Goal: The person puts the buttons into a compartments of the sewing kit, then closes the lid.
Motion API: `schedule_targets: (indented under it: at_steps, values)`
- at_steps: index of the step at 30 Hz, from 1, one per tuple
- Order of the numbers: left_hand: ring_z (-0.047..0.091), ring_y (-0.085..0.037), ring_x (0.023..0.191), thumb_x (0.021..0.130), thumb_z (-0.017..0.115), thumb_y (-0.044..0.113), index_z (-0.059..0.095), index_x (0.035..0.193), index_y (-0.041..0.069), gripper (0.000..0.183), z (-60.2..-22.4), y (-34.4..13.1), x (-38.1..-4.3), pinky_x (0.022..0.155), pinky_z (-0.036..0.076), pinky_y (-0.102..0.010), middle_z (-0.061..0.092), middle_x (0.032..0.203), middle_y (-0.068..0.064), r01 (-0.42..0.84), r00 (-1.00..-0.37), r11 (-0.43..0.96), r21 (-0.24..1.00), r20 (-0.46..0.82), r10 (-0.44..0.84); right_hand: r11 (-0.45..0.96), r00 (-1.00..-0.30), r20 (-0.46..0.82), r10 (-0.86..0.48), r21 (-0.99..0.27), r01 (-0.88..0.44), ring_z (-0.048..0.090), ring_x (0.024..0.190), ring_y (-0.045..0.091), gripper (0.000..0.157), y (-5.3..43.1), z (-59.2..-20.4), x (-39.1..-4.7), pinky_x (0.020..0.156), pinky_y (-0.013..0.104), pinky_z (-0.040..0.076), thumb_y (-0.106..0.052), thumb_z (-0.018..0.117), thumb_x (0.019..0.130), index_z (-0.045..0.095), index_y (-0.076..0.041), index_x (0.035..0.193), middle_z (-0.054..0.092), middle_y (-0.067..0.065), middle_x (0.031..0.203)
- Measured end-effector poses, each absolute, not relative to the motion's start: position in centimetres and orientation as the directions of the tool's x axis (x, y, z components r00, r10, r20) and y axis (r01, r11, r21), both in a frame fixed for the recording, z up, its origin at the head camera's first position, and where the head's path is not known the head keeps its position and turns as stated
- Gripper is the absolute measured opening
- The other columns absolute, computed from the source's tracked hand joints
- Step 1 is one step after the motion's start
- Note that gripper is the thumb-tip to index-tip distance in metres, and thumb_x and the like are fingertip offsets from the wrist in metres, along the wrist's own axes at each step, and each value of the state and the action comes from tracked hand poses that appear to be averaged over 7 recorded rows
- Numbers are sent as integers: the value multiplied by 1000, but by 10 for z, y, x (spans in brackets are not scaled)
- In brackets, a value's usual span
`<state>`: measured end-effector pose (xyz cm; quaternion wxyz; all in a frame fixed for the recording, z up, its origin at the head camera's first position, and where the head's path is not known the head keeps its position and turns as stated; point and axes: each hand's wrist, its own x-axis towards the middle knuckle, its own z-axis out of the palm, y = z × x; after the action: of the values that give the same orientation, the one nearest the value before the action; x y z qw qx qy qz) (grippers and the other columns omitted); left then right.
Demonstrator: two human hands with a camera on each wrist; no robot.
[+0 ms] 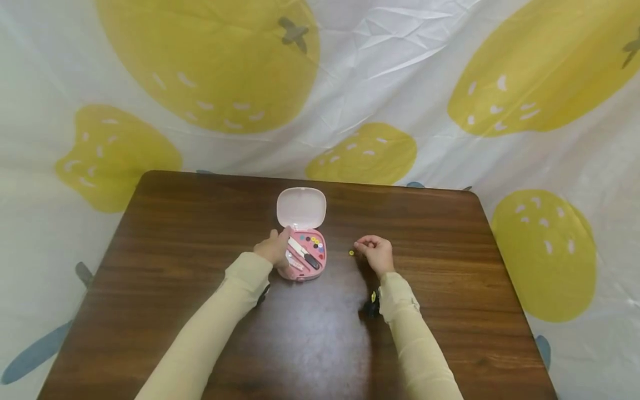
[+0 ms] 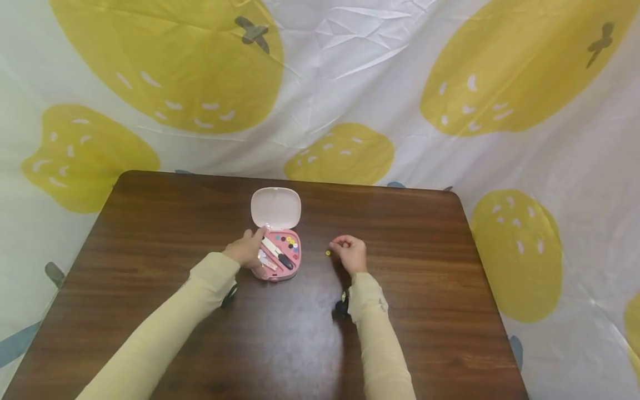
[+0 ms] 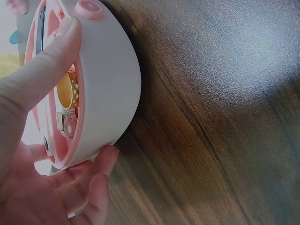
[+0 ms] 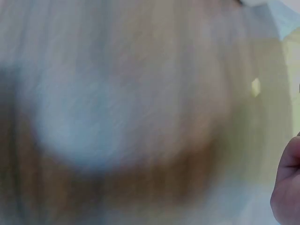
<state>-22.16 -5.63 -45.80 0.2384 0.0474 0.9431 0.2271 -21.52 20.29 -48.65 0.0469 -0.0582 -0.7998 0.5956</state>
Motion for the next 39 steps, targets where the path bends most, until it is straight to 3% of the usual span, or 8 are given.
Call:
schedule_targets:
  at_steps: [8,17,23,31,39]
  values:
    - [47,-39,113,48,89,30,16,146,19,123,-457,-56,-223,91,38,-53,27,138,-22,-20,-879,898,440,-436,193,309,-995,79,64,-949,-56,28,40,0,12,184,-486,-232,39,17,22,-2,70,75,65,8,80,34,-8,46]
    - [48,-38,112,47,89,31,18,145,15,122,-453,-56,-221,90,40,-53,29,137,-22,-8,-881,899,438,-428,200,277,-998,52,-27,-959,-57,29,40,1,13,153,-451,-223,40,17,22,4,67,75,62,14,81,35,-5,47]
    - [48,-39,112,49,89,29,16,146,16,122,-456,-56,-222,90,39,-53,29,137,-22,-9,-880,899,437,-430,200,301,-997,17,-74,-953,-38,29,41,1,12,141,-465,-233,41,17,22,5,66,74,63,14,81,34,-4,46]
    - [48,-39,111,49,89,31,15,145,16,122,-458,-58,-222,88,40,-52,29,137,-23,-3,-882,899,437,-426,204,411,-990,11,-138,-909,-67,32,42,1,10,126,-484,-246,41,19,24,-1,70,73,67,8,78,38,-7,47]
    - [49,-39,109,50,89,30,15,145,15,121,-455,-57,-220,87,41,-51,30,135,-23,-1,-880,900,436,-428,206,536,-986,-48,-158,-843,-45,42,51,6,10,115,-485,-250,46,18,34,-4,74,70,70,2,77,50,-5,54]
